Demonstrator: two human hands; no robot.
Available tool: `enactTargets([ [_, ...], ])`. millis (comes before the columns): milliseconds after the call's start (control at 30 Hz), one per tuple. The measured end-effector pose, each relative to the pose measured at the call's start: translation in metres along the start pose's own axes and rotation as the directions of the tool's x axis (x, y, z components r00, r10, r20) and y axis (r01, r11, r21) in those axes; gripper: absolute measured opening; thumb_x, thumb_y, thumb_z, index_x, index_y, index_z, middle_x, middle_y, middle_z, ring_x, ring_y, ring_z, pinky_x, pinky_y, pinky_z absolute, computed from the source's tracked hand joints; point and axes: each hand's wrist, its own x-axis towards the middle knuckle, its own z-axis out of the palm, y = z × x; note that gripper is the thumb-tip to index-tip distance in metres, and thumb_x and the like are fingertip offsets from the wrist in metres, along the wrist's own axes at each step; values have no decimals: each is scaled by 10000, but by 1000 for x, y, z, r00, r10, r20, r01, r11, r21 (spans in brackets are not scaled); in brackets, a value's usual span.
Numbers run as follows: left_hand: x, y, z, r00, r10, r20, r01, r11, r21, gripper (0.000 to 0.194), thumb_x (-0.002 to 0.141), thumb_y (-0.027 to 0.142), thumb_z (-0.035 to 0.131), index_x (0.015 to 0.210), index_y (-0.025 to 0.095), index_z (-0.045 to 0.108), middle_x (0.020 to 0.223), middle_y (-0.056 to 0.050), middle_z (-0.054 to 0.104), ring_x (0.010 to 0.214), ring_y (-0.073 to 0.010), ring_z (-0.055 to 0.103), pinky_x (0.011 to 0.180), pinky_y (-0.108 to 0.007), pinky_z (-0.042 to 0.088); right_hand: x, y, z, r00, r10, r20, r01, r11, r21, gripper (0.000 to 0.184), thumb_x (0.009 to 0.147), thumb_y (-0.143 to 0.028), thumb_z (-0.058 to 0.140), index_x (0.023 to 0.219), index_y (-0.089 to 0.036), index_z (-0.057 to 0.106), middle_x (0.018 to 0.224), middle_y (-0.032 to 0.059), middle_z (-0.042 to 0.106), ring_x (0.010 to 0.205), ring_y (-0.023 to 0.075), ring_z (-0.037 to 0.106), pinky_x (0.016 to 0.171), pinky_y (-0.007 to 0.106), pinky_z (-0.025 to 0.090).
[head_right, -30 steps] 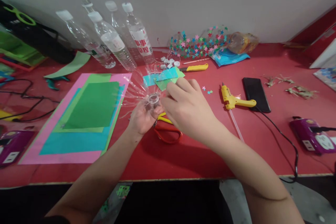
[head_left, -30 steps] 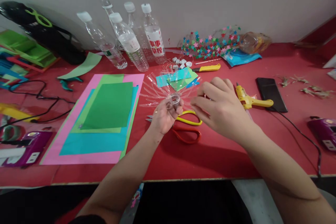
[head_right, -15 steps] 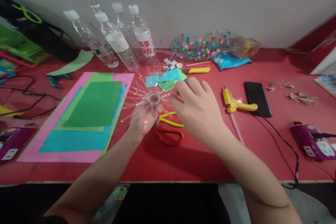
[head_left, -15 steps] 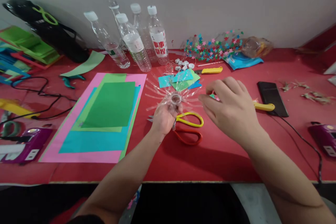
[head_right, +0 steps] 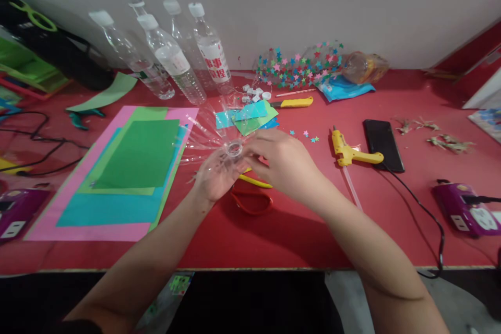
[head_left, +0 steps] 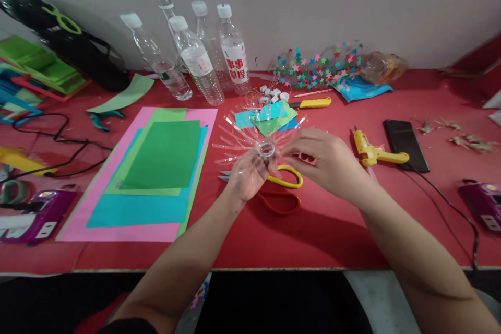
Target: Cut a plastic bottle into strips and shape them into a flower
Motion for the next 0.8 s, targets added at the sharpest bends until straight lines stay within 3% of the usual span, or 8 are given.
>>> enactTargets([
  [100,-2,1,2,1000,0,-26,-1,1000,-23,107,825,210,618,889,137,664,779,-31,669,615,-92,580,590,-217,479,0,3,8,999,-42,-25,38,990,-138,132,899,-183,578,901,-161,709,923,81,701,864,183,607,754,309,475],
  [233,-4,1,5,998,1,57,-2,1000,18,141,856,207,573,889,116,676,710,-34,636,594,-100,560,593,-230,485,0,2,14,994,-100,-40,85,955,-283,192,930,-218,540,938,-161,723,899,81,681,837,190,557,727,307,443],
  [500,-4,0,5,1000,0,-22,0,1000,5,105,832,192,607,881,131,676,709,-20,625,601,-87,566,588,-206,482,-1,2,19,989,-147,-31,128,935,-332,276,965,-264,480,891,-158,723,806,72,640,774,184,504,697,302,409],
  [800,-5,1,6,996,19,-86,-17,1000,24,111,824,169,602,853,111,693,712,-26,639,591,-92,578,570,-211,505,-1,3,22,995,-93,38,101,942,-321,247,948,-211,511,853,-145,729,758,64,662,726,174,531,677,295,390],
])
